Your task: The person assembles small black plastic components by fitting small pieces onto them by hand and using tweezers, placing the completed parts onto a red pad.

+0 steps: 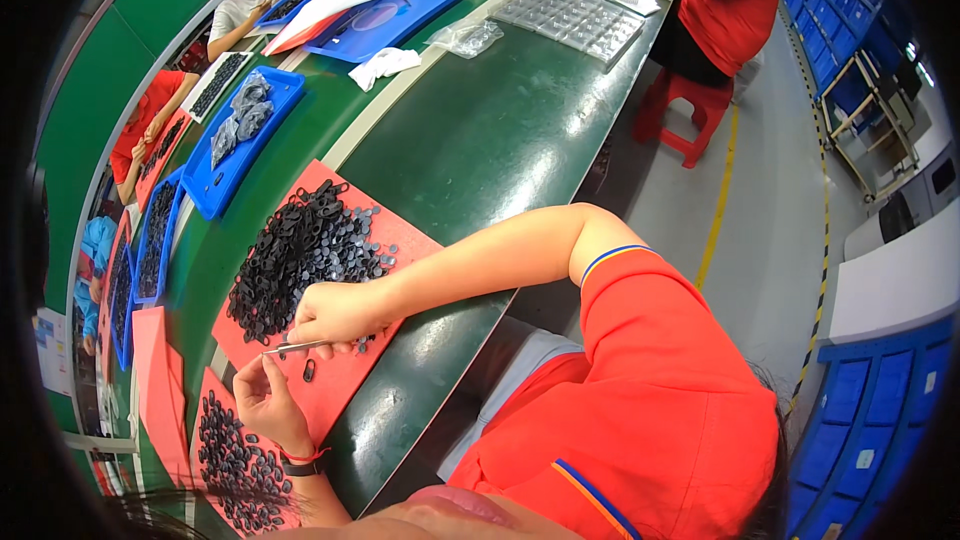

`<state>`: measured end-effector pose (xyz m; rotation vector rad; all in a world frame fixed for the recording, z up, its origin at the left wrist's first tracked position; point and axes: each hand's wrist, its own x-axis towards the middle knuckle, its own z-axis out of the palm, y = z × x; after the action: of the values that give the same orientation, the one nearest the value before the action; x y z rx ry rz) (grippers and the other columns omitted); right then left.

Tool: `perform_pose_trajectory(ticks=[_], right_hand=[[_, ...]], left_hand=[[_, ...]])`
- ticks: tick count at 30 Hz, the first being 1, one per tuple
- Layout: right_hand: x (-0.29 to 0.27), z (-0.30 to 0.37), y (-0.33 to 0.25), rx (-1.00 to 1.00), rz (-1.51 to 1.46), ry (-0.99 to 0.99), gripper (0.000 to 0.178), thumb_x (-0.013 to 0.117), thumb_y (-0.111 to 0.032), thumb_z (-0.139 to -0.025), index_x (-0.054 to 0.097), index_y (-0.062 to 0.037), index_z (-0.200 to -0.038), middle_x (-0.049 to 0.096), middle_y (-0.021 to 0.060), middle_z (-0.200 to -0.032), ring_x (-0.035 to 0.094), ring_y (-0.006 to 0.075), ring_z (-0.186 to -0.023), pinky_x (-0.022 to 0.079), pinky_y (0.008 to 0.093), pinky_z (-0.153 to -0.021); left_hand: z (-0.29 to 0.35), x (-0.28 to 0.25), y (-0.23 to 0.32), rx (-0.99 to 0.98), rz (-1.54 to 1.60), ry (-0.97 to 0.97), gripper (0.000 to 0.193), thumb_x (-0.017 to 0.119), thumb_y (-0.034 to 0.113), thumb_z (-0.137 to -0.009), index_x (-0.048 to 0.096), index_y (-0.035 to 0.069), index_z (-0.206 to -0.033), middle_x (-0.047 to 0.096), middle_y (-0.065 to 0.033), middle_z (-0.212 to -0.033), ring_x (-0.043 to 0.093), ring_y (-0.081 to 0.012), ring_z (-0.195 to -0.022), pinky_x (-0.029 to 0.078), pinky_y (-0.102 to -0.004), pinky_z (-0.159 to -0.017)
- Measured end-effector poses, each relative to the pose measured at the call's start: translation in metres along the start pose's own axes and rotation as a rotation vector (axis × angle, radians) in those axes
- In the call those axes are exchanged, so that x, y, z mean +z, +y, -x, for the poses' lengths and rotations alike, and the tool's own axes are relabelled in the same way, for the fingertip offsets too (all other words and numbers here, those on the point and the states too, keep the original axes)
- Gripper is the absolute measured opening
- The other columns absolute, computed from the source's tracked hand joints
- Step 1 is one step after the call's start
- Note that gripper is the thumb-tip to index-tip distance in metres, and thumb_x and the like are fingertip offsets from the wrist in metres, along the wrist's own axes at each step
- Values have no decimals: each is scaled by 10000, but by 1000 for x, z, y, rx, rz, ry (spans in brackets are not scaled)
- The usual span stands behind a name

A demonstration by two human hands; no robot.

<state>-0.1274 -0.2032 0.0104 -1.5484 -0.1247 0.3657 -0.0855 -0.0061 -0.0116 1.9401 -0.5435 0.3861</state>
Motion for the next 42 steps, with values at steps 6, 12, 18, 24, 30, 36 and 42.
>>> perform_pose_trajectory(ticks=[6, 12, 18, 24, 30, 36, 42], right_hand=[[2, 4, -3, -83, 134, 13, 278, 513, -253, -906, 620, 3, -880, 550, 20, -594, 479, 97, -430, 393, 260, -419], [-5, -2, 4, 188, -427, -160, 322, 480, -290, -930, 638, -8, -923, 522, -16, -598, 415, 44, -424, 319, 195, -402], [-7, 3, -7, 10, 30, -87, 308, 587, -303, -871, 599, -2, -809, 591, 31, -626, 512, 77, -448, 391, 225, -407], [-51, 3, -27, -351, 1189, 730, 155, 618, -184, -769, 580, -36, -742, 628, 140, -688, 637, 284, -663, 504, 398, -616], [-115, 11, -31, 197, 1504, 847, 61, 626, -57, -649, 647, -30, -699, 655, 147, -761, 655, 289, -727, 521, 375, -635], [-133, -2, -18, 254, 1516, 795, 82, 627, -99, -676, 674, -57, -729, 659, 150, -771, 654, 294, -768, 519, 384, -667], [-100, -9, -15, -580, 1351, 795, 232, 672, -216, -758, 611, -52, -911, 617, 117, -874, 608, 244, -626, 477, 336, -547]], left_hand=[[0, -1, 1, -2, 26, 9, 74, 623, 79, -852, 592, 12, -852, 573, 8, -734, 493, -43, -608, 393, -174, -537], [0, 3, 3, 22, 34, 32, 74, 642, 53, -825, 597, -3, -839, 571, 3, -716, 463, -40, -567, 355, -169, -504], [-7, -2, -5, -79, 140, 61, 89, 636, 66, -836, 579, 1, -854, 571, -7, -722, 489, -43, -579, 372, -165, -503], [-14, -7, -3, -282, 359, 51, 91, 628, 100, -847, 580, 25, -865, 594, -25, -754, 505, -56, -535, 355, -157, -463], [-11, -1, 2, -316, 440, -163, 83, 601, 108, -868, 583, 31, -894, 572, 0, -739, 485, -37, -555, 332, -156, -456], [-7, -6, 7, -430, 534, -241, 138, 577, 83, -877, 586, 8, -992, 543, 13, -767, 425, -14, -526, 307, -146, -443], [-9, -6, 8, -568, 722, -345, 206, 579, 84, -870, 578, -15, -1050, 590, -32, -773, 508, -62, -553, 353, -170, -453]])
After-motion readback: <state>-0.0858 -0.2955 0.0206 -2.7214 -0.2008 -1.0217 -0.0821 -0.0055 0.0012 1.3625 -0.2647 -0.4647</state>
